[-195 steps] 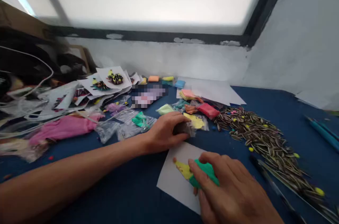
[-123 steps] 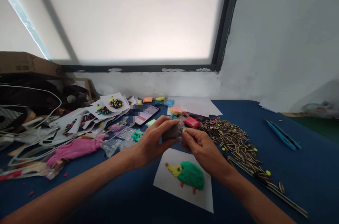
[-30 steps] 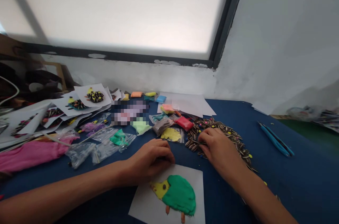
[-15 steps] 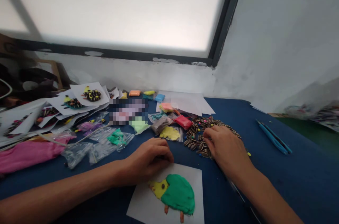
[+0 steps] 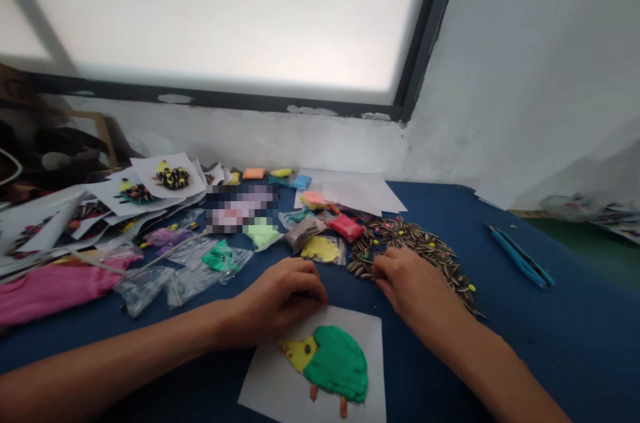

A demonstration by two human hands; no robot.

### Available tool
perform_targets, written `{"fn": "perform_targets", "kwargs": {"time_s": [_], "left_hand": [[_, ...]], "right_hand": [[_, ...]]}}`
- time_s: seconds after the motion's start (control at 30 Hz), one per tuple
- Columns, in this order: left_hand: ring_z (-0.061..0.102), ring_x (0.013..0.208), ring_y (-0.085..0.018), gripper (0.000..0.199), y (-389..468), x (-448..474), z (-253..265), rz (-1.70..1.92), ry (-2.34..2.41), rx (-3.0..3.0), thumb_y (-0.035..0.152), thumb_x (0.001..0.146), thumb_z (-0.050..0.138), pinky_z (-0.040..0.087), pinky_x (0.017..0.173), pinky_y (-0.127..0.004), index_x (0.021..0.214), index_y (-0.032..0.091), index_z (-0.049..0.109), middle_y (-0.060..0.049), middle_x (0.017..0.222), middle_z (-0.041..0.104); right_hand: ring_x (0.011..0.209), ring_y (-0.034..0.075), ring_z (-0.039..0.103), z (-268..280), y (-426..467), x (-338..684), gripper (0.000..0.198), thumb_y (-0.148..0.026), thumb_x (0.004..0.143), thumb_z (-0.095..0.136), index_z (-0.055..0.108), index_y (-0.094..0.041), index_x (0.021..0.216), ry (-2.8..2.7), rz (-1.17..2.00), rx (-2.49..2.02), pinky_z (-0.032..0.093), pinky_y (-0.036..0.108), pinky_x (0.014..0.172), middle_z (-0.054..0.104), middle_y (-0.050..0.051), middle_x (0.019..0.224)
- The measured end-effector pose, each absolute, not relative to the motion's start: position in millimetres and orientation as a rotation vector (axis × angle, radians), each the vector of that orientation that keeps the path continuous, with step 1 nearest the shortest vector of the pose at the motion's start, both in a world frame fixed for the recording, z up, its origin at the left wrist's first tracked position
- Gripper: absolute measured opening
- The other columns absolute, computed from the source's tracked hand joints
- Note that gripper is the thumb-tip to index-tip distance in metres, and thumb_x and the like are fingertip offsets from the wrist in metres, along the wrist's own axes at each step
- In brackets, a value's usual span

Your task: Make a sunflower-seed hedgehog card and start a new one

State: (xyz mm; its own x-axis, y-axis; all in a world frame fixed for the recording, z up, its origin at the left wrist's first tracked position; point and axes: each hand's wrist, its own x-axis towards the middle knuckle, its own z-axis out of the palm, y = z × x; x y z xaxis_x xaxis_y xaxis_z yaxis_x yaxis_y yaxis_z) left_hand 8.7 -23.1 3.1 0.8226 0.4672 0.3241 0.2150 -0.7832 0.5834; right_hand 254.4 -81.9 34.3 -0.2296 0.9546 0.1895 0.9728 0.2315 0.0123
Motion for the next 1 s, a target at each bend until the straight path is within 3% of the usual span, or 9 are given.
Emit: {"fn": "perform_targets", "kwargs": {"time_s": [0.23,0.57,0.7,0.83,0.93,1.0], "left_hand": [[0.058,0.078,-0.015,0.013,-23,9,3,0.635,0.497,2.466,0.008,0.084,0.062,0.041,0.073,-0.028,0.084,0.017,0.072,-0.003,0.084,0.065],[0.058,0.078,-0.015,0.012,-23,10,4,0.608,0.519,2.475,0.010,0.084,0.063,0.041,0.072,-0.027,0.085,0.017,0.072,-0.003,0.084,0.065],[0.058,0.078,-0.015,0.012,-22,10,3,0.622,0.514,2.483,0.009,0.082,0.065,0.041,0.072,-0.027,0.085,0.017,0.073,-0.003,0.084,0.065],[0.059,0.078,-0.015,0.013,-20,10,1,0.636,0.492,2.495,0.009,0.082,0.064,0.041,0.073,-0.027,0.086,0.017,0.073,-0.004,0.084,0.065],[0.058,0.076,-0.014,0.012,-20,10,0,0.659,0.482,2.494,0.010,0.083,0.063,0.040,0.071,-0.026,0.086,0.017,0.073,-0.003,0.082,0.065],[0.057,0.074,-0.014,0.011,-20,9,0,0.667,0.481,2.494,0.010,0.084,0.064,0.040,0.070,-0.025,0.086,0.017,0.073,-0.003,0.081,0.064]], "right_hand": [[0.079,0.021,0.065,32,-82,254,0.014,-0.019,0.084,0.057,0.069,-0.025,0.084,-2.304,-0.268,-1.825,0.050,0.031,0.063,0.067,0.005,0.085],[0.076,0.026,0.062,19,-77,239,0.020,-0.015,0.086,0.048,0.061,-0.021,0.072,-2.316,-0.259,-1.769,0.050,0.041,0.071,0.064,0.009,0.078],[0.067,0.022,0.063,23,-82,234,0.022,-0.020,0.091,0.040,0.058,-0.022,0.078,-2.255,-0.220,-1.721,0.051,0.035,0.061,0.065,0.007,0.073],[0.069,0.016,0.068,35,-93,222,0.021,-0.022,0.091,0.043,0.064,-0.024,0.089,-2.273,0.097,-1.541,0.053,0.024,0.060,0.071,0.003,0.080],[0.067,0.014,0.067,39,-100,212,0.018,-0.021,0.088,0.051,0.068,-0.026,0.085,-2.251,0.442,-1.423,0.053,0.022,0.059,0.070,0.001,0.078],[0.066,0.013,0.066,39,-104,207,0.019,-0.021,0.087,0.053,0.070,-0.027,0.081,-2.226,0.505,-1.388,0.051,0.022,0.057,0.068,0.000,0.076]]}}
